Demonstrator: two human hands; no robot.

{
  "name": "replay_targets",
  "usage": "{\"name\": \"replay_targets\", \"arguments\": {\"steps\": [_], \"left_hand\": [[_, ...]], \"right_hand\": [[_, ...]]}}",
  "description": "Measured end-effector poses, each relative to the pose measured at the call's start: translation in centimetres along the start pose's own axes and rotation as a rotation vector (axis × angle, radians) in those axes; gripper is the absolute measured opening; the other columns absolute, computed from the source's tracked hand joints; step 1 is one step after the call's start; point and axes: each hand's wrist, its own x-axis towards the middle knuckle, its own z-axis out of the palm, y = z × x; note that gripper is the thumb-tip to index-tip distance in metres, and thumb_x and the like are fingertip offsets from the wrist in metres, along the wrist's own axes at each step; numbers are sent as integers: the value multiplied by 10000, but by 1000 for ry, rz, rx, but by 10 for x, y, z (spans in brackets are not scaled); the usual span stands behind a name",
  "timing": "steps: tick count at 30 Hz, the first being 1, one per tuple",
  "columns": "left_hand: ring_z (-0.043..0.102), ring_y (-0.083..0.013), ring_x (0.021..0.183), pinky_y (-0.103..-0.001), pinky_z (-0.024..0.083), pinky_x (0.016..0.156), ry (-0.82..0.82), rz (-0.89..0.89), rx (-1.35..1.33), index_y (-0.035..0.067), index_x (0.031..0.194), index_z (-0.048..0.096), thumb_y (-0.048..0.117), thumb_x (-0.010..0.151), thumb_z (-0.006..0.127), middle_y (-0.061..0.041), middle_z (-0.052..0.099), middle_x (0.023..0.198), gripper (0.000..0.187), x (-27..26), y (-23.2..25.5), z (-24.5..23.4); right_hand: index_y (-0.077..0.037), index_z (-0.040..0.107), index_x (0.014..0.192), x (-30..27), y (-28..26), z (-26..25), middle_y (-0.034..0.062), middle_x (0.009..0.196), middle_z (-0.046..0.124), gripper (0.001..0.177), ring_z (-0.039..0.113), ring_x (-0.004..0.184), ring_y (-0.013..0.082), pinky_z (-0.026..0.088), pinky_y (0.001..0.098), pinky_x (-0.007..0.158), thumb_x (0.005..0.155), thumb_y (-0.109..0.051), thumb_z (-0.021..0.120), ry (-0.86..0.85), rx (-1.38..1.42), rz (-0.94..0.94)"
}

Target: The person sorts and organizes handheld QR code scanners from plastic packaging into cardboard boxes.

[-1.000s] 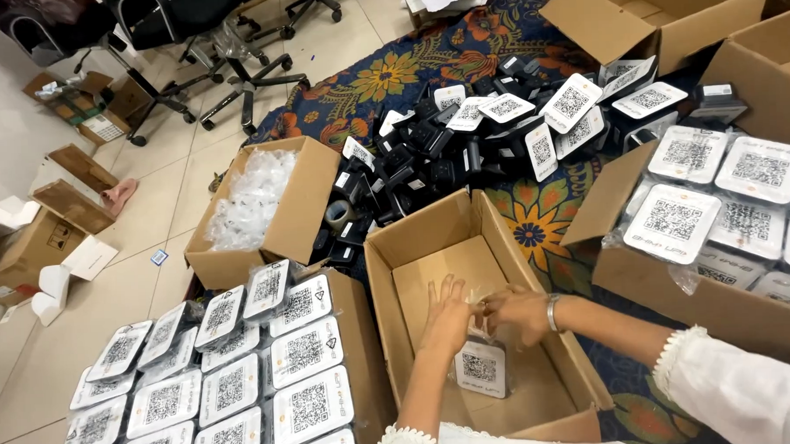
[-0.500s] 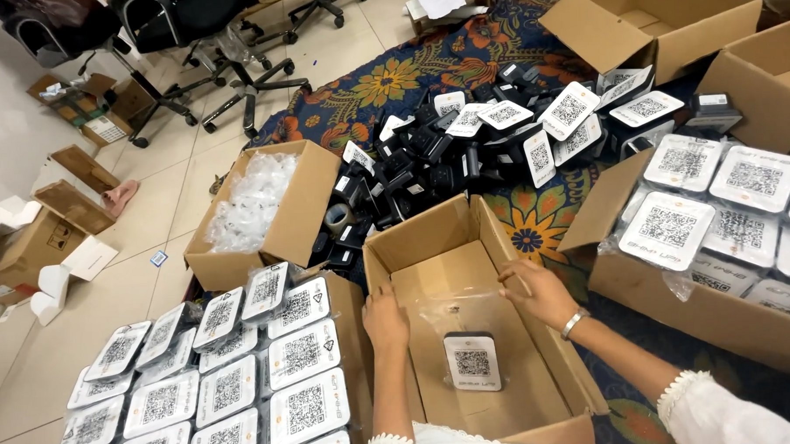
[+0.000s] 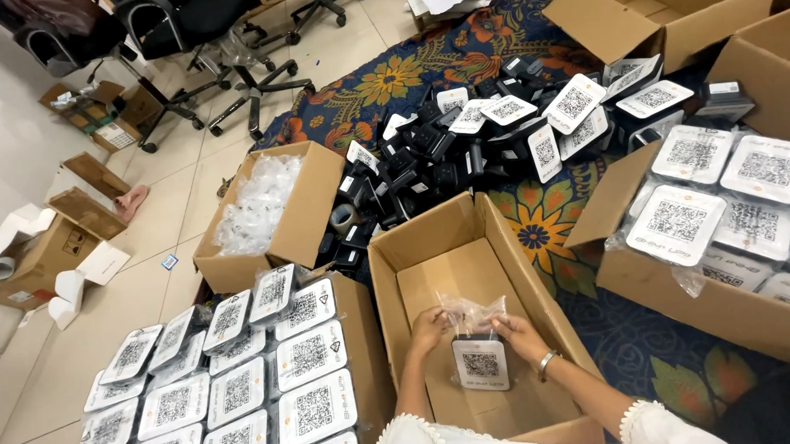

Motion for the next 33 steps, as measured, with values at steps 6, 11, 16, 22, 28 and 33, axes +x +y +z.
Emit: {"name": "replay_targets", "arguments": {"steps": [6, 11, 16, 22, 28, 33], "left_hand": [[742, -141, 768, -286, 565, 682, -47, 113, 269, 25, 1032, 738, 104, 947, 686, -114, 777, 904, 127, -43, 68, 38], [768, -215, 783, -330, 588, 738, -32, 158, 582, 50, 949, 733, 109, 813, 733, -146, 789, 862, 148, -68, 116, 55], [752, -300, 831, -383, 585, 774, 17, 167, 832, 57, 895, 685, 100, 744, 757, -169, 755, 841, 173, -85, 154, 68], [718, -310, 968, -414, 558, 838, 38, 340, 903, 115, 983, 708, 56, 826, 709, -111, 751, 995, 168, -84, 148, 69], [698, -280, 1004, -387, 560, 869, -276, 255, 893, 139, 996, 733, 22, 540, 844, -82, 729, 1027, 483, -95, 152, 77], [688, -266, 1045, -395, 544, 904, -275, 180, 962, 159, 1020, 719, 146, 535, 950, -62, 738, 1060, 537, -90, 133, 80]], "right_hand": [[-20, 689, 1208, 3, 29, -8, 98, 1125, 790, 277, 730, 1027, 150, 566, 304, 940, 946, -112, 704, 24, 27, -64], [-190, 556, 1311, -35, -70, 26, -16, 1140, 699, 625, 714, 966, 122, 595, 293, 821, 761, 42, 744, 155, -108, 51], [-83, 692, 1143, -8, 14, 0, 14, 1008, 724, 346, 684, 897, 88, 571, 258, 785, 815, 24, 718, 4, -148, -59], [-13, 735, 886, 10, 53, -18, 42, 774, 723, 129, 622, 714, 123, 493, 290, 638, 904, -141, 729, 131, -213, 131], [-33, 795, 888, 10, 58, -16, 44, 803, 767, 265, 670, 729, 117, 524, 286, 676, 909, -283, 711, 123, -346, 314], [-5, 747, 1125, 17, 81, -23, 90, 1026, 786, 335, 728, 957, 175, 561, 299, 857, 891, -229, 658, 167, -336, 271]]}}
